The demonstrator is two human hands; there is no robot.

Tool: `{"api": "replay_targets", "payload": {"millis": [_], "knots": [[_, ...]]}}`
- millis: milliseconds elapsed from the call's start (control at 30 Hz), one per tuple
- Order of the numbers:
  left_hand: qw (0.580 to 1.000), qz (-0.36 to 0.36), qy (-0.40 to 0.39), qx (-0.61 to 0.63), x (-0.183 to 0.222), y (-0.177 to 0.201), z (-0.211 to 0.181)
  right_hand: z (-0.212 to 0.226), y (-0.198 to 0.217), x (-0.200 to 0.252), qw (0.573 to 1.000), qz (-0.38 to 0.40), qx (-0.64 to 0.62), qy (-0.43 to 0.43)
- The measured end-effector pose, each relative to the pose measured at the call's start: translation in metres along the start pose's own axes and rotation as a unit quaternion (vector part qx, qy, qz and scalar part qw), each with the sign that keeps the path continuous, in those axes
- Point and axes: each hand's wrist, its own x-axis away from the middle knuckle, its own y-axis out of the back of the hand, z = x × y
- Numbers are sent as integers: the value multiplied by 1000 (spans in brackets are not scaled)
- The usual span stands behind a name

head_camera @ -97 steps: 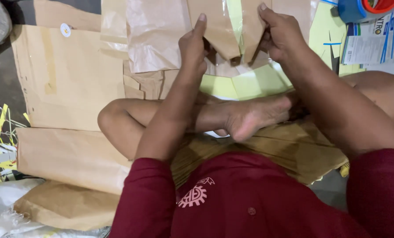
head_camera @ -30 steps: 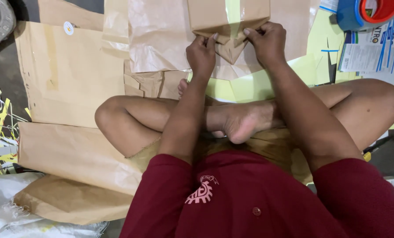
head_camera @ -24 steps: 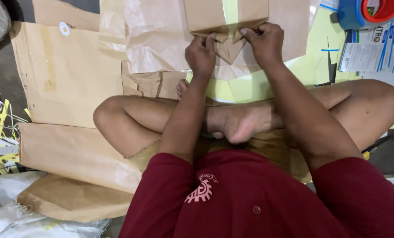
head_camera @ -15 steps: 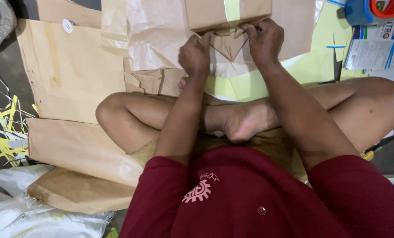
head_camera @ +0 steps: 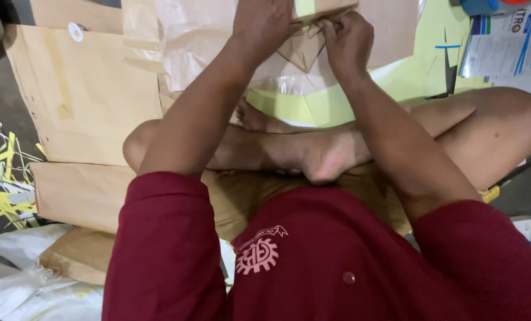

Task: The recorder is wrapping stacks of printed cards in brown paper and securing the packages with tape.

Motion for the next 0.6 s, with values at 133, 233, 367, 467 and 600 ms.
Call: {"api": "replay_targets", "payload": {"millis": [133, 233, 367, 467, 600], "knots": [[985, -135, -72, -84, 2, 6, -4, 12, 2, 15, 975, 18, -77, -208], [992, -93, -45, -71, 6, -18, 9, 48, 12, 13, 829, 55, -274, -485], [989, -104, -46, -89, 6, -16, 5, 27, -9, 31, 787, 66, -348, -505], [985, -104, -60, -123, 6, -6, 2, 28, -16, 28, 747, 86, -369, -545], [989, -82, -46, -112, 4, 1, -3, 54, -8, 28, 772, 81, -343, -529]]}}
